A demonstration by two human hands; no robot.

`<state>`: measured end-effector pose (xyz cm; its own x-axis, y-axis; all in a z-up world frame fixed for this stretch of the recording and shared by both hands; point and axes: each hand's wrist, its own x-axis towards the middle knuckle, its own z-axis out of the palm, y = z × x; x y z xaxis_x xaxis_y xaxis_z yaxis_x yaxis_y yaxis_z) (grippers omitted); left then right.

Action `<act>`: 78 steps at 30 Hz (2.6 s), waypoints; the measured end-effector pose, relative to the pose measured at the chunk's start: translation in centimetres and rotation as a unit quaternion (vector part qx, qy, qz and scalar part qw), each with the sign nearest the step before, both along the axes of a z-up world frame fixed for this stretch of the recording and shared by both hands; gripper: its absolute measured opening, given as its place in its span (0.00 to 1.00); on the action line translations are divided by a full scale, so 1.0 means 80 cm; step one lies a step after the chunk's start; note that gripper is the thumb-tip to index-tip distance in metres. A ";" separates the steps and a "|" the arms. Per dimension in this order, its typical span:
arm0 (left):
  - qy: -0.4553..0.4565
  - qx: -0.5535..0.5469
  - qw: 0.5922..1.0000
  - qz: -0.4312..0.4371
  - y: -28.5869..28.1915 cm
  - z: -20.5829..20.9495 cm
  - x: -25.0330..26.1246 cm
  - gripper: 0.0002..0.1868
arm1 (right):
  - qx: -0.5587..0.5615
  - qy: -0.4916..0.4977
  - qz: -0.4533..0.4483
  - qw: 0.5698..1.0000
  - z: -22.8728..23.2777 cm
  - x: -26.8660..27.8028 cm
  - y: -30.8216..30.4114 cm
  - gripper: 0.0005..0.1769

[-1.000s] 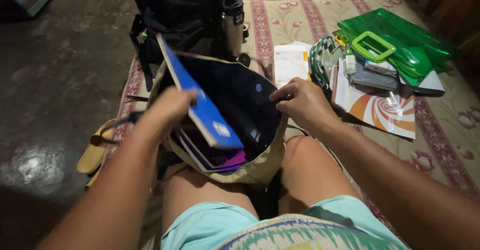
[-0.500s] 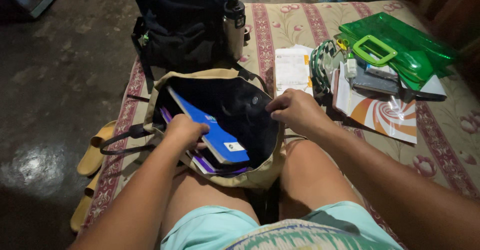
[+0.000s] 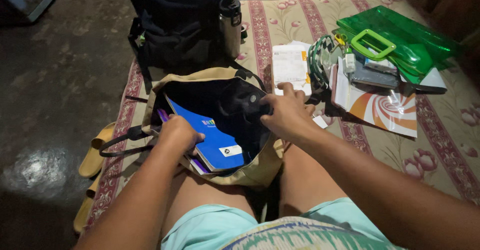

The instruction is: The person sits on a bed and packs notebooks, folders, a small box, a phone, and a charger cable into a beige tote bag on their lap. They then take items back out and place papers and a notebook into a green pouch, arranging the contents.

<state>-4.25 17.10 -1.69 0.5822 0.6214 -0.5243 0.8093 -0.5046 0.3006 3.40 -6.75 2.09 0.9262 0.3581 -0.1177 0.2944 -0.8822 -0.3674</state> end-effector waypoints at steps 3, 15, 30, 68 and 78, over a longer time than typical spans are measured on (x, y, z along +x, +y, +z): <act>0.034 0.120 0.987 -0.098 0.001 0.012 -0.007 0.48 | 0.010 -0.009 0.021 1.000 0.005 0.000 0.004 0.25; -0.369 0.000 0.921 -0.122 -0.104 0.070 0.007 0.21 | 0.246 -0.119 -0.035 0.961 -0.036 0.057 -0.068 0.12; -0.388 -0.214 0.844 -0.303 -0.254 0.062 0.108 0.18 | 0.610 0.321 -0.620 0.374 -0.260 0.248 -0.302 0.32; -0.383 -0.360 0.850 0.025 -0.117 0.037 0.124 0.18 | 0.681 0.467 -0.315 0.468 -0.137 0.183 -0.127 0.22; -0.502 -0.264 0.820 0.076 -0.043 0.103 0.076 0.38 | 0.476 0.405 0.001 0.780 -0.009 0.120 -0.053 0.19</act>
